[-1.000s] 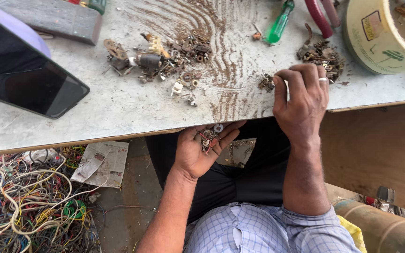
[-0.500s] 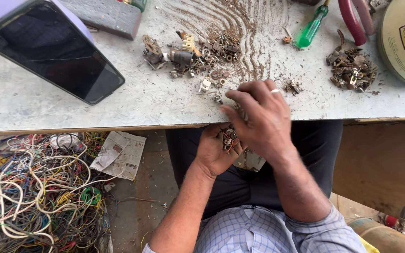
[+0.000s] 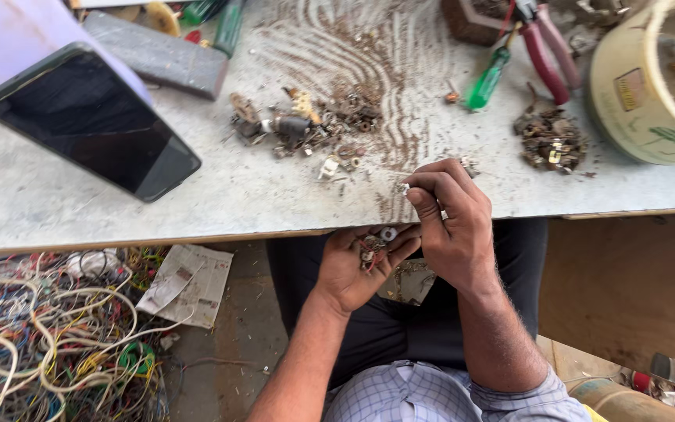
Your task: The person sorts small electronic components and metal scraps on a cluttered workbench. They pick up items from a pile, separate them by hand, and place selected pieces into a container or onto the table.
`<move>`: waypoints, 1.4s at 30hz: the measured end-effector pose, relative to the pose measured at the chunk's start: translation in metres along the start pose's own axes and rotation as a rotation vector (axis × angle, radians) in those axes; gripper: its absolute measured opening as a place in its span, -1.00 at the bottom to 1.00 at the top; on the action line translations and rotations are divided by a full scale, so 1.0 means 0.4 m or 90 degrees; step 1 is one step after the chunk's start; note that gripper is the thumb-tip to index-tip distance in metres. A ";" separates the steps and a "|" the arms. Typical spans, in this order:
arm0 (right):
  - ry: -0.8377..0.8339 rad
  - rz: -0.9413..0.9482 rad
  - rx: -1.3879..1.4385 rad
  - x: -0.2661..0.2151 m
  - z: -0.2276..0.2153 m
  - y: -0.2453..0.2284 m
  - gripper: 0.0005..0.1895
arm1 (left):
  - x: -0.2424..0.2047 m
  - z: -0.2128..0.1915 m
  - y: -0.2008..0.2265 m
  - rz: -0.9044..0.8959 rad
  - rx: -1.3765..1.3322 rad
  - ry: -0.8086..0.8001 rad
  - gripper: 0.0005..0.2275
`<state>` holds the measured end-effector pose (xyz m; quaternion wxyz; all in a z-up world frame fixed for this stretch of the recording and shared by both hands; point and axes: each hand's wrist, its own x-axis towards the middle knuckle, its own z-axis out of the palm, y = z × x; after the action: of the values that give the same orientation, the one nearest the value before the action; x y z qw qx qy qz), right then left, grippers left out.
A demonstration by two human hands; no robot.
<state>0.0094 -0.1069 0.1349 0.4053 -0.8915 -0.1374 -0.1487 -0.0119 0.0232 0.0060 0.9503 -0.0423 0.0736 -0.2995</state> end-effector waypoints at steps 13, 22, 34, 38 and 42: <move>0.256 0.036 -0.255 -0.032 -0.162 0.164 -0.92 | 0.008 0.022 0.001 -0.026 0.061 0.039 -0.52; 0.345 0.057 -0.512 -0.035 -0.242 0.291 -0.90 | 0.006 0.016 -0.006 -0.016 0.084 0.052 -0.59; 0.386 0.006 -0.163 -0.071 -0.124 0.138 -0.87 | 0.004 0.019 0.008 -0.022 0.062 0.051 -0.50; 0.204 -0.100 -0.161 -0.060 -0.049 0.063 -0.80 | 0.006 -0.012 0.005 -0.001 0.079 0.027 -0.51; 0.064 -0.167 -0.238 -0.015 0.010 0.015 -0.81 | 0.012 -0.059 -0.015 0.031 0.019 0.011 -0.58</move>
<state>0.0067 -0.1083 0.1261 0.2167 -0.9170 -0.2017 -0.2674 -0.0152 0.0147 -0.0171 0.9572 -0.0234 0.0785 -0.2775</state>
